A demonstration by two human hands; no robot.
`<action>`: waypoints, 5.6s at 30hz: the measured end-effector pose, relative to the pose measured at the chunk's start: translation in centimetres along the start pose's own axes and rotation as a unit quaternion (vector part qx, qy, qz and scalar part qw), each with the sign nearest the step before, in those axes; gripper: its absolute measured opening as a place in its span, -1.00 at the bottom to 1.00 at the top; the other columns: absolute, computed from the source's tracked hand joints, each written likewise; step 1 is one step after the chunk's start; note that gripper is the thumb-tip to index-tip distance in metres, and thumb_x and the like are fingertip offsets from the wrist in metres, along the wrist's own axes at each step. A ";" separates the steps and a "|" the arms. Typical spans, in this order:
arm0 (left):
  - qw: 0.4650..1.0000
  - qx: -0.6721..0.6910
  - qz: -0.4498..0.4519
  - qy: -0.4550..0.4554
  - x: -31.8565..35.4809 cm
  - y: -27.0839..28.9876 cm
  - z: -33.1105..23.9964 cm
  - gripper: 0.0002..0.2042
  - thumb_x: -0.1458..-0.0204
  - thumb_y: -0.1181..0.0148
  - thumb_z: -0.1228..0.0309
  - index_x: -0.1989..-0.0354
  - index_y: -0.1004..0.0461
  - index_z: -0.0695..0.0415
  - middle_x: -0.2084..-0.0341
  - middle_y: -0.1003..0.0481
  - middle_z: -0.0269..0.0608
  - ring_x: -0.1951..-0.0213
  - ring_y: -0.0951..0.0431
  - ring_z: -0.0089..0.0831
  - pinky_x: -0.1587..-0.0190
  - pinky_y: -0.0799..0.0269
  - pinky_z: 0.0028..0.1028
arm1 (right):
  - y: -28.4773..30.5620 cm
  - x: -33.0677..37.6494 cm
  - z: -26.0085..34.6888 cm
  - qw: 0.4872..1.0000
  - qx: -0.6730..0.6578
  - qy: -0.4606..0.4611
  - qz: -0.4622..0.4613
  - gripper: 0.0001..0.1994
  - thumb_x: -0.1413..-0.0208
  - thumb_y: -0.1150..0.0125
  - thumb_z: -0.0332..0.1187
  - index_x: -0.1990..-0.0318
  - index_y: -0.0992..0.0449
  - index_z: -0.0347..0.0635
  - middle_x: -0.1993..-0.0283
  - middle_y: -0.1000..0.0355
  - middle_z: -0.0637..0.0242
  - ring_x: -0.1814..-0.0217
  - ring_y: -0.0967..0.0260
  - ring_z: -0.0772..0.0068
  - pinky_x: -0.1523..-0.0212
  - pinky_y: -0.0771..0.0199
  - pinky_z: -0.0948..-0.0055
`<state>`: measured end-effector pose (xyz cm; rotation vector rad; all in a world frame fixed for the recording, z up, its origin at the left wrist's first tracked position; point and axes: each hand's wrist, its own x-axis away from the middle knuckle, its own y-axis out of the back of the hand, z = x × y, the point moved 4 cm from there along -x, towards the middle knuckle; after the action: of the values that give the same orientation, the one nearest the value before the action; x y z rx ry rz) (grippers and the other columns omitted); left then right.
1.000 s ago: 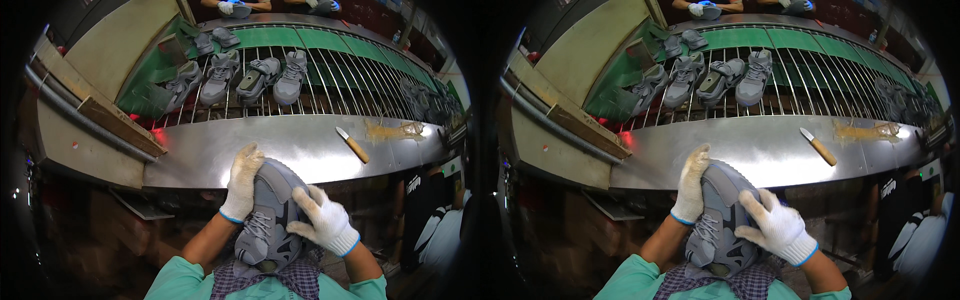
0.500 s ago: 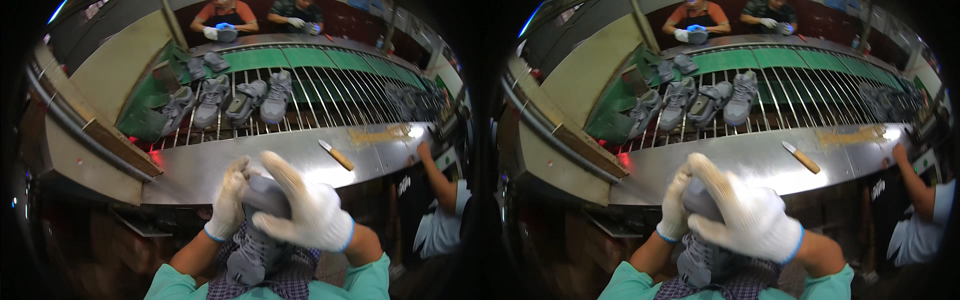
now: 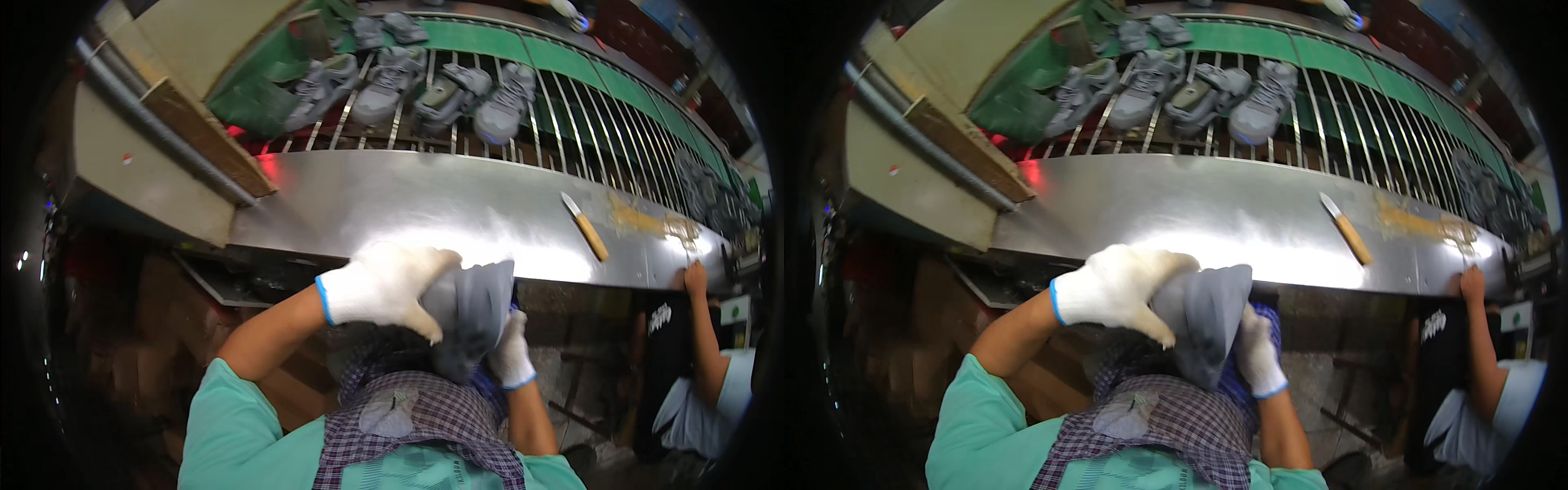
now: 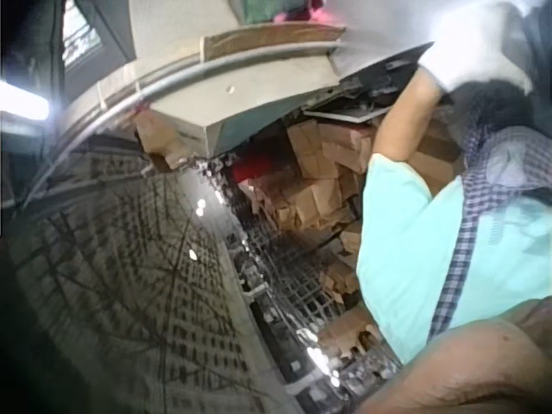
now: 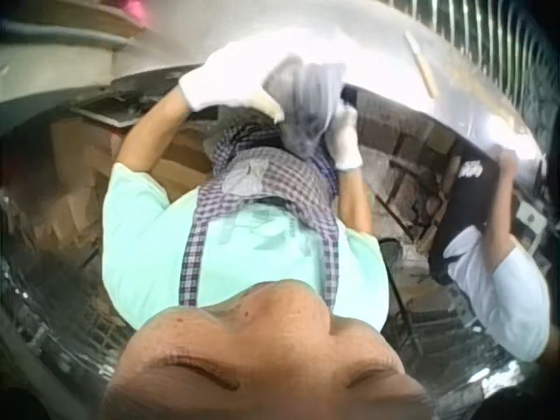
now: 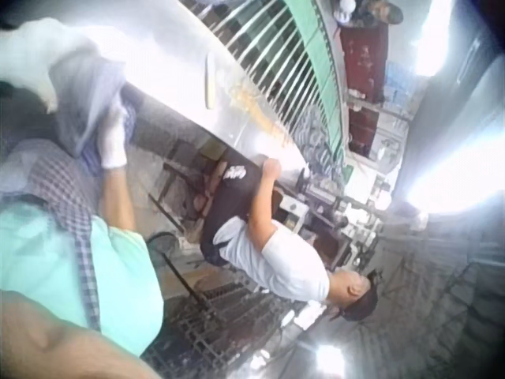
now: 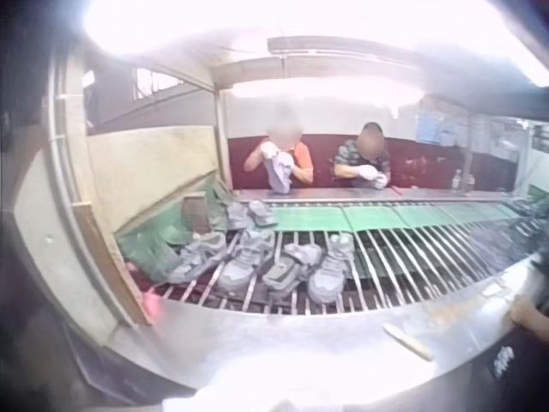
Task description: The person applies glue to the soles of several grey shoes using a small knife-like tool and then places them on an assembly line.
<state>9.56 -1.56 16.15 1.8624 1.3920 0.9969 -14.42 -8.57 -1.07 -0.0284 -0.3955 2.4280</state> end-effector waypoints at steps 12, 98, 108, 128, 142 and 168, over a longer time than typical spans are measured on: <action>0.988 -0.147 0.020 -0.048 -3.5 -5.3 -3.4 -0.03 0.14 -0.49 -0.33 -0.33 -0.42 0.14 -0.05 -0.62 0.02 -0.03 -0.69 -0.03 -0.04 -0.65 -0.13 | -2.1 -1.6 15.4 0.764 0.635 0.067 0.088 -0.15 -0.13 -0.33 0.33 -0.36 -0.48 -0.17 -0.35 -0.47 -0.07 -0.35 -0.48 -0.08 -0.32 -0.53 0.04; 0.834 0.087 -0.501 -0.213 -2.4 8.4 -1.8 0.02 0.22 -0.73 0.30 -0.43 -0.20 0.23 -0.13 -0.57 0.14 -0.01 -0.73 0.04 -0.06 -0.71 -0.18 | -3.2 -11.4 23.9 0.894 0.149 0.395 -0.147 0.02 -0.27 -0.31 0.24 -0.64 0.01 -0.22 -0.63 -0.07 0.03 -0.63 -0.13 -0.04 -0.59 -0.20 -0.08; 0.864 -0.004 -0.436 -0.251 -6.1 6.8 -5.2 -0.04 0.32 -0.72 0.23 -0.28 -0.31 0.40 -0.04 -0.54 0.30 0.06 -0.71 0.17 0.10 -0.74 -0.08 | 0.0 -9.1 28.7 0.779 0.479 0.345 -0.214 -0.15 -0.16 -0.50 0.11 -0.38 -0.41 -0.43 -0.35 -0.44 -0.11 -0.36 -0.47 -0.03 -0.37 -0.46 0.12; 0.919 0.215 -0.329 0.026 5.6 13.1 12.8 -0.15 0.09 -0.69 0.17 -0.35 -0.34 0.16 -0.07 -0.58 -0.07 -0.08 -0.61 -0.32 -0.23 -0.49 -0.30 | -1.4 -17.5 17.4 0.754 0.639 0.135 -0.070 -0.55 -0.28 -0.34 -0.21 -0.28 -0.55 -0.13 -0.20 -0.59 0.04 -0.26 -0.56 0.01 -0.31 -0.56 0.16; 0.928 0.118 -0.293 0.197 4.4 -3.0 12.4 -0.30 0.02 -0.57 -0.11 0.01 -0.44 0.27 0.43 -0.65 -0.06 0.39 -0.72 -0.17 0.23 -0.64 -0.24 | 15.0 -12.1 13.5 0.585 0.767 -0.048 -0.259 -0.58 -0.36 -0.13 -0.29 -0.33 -0.46 -0.09 -0.02 -0.59 -0.13 0.06 -0.62 -0.22 -0.03 -0.61 -0.07; 0.956 -0.141 -0.249 0.066 -0.9 4.2 9.5 0.02 0.22 -0.59 0.08 -0.44 -0.23 0.26 -0.27 -0.37 0.11 -0.17 -0.47 0.04 -0.15 -0.48 -0.07 | -16.1 -15.3 16.1 0.740 0.651 0.039 0.162 -0.66 -0.43 -0.06 -0.22 0.21 -0.47 -0.41 0.50 -0.56 -0.12 0.47 -0.61 -0.19 0.36 -0.65 -0.08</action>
<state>19.53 -3.81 14.31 1.1724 1.5928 1.0014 5.42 -10.78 17.74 0.4381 1.4954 2.4728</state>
